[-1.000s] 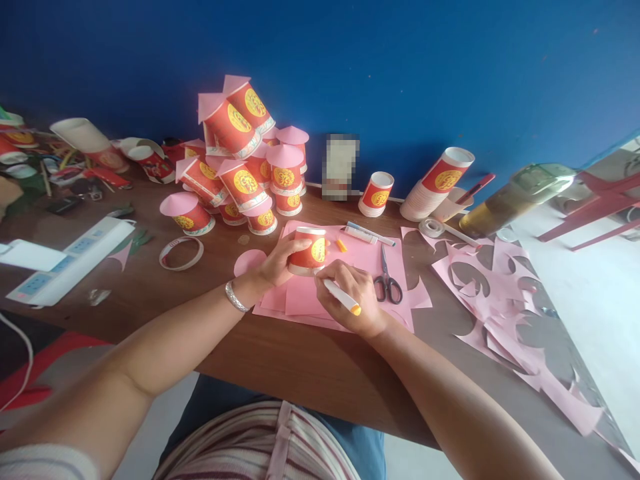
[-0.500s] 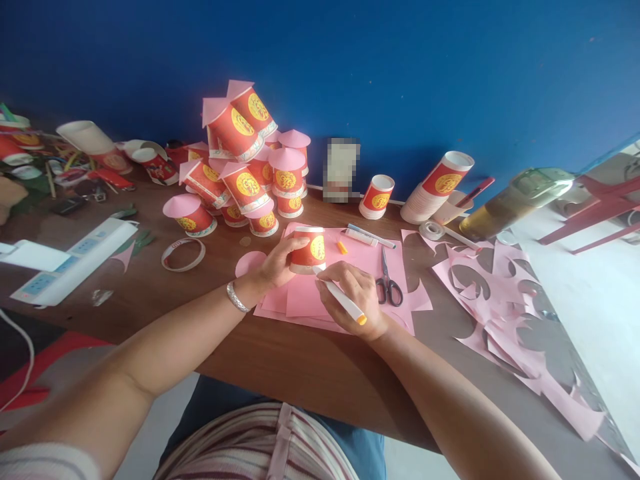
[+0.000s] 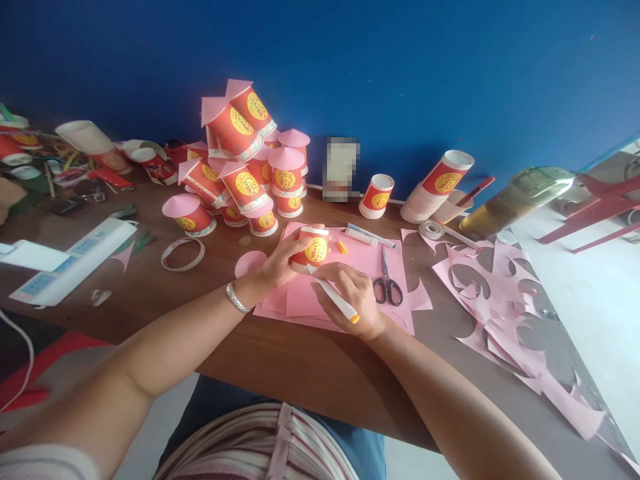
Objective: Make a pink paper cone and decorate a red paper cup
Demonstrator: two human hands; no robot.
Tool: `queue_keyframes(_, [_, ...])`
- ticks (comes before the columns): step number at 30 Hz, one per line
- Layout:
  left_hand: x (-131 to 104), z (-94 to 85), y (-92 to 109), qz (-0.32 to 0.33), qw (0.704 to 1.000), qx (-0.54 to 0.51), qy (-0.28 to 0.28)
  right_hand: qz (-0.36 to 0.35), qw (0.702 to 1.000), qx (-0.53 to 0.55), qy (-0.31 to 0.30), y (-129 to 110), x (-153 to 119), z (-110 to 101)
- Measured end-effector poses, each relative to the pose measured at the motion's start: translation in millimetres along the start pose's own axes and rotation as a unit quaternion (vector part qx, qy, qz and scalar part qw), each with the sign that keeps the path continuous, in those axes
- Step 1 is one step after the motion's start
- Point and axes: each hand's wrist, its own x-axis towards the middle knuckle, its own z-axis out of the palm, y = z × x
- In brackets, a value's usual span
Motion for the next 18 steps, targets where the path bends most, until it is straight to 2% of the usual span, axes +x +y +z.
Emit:
queue_keyframes(5, [-1.3,1.5,1.5,-0.057,0.998,-0.013,0.012,-0.003,1.0,-0.007,-0.008,-1.3,0.0,-0.9])
queue_keyframes(7, [-0.1,0.8,1.5,-0.048,0.998,-0.033,0.027,0.002,1.0,-0.014,0.005,-1.0,0.3,-1.9])
queue_keyframes(10, [1.1,0.3,3.3,-0.035,0.998,-0.044,0.018,0.013,0.999,-0.024,0.02,-0.8,1.1,-2.8])
queue_keyframes(18, [3.2,-7.9,-3.2,0.031,0.999,0.033,0.027,0.036,0.998,-0.042,0.006,-3.2,2.5,-3.6])
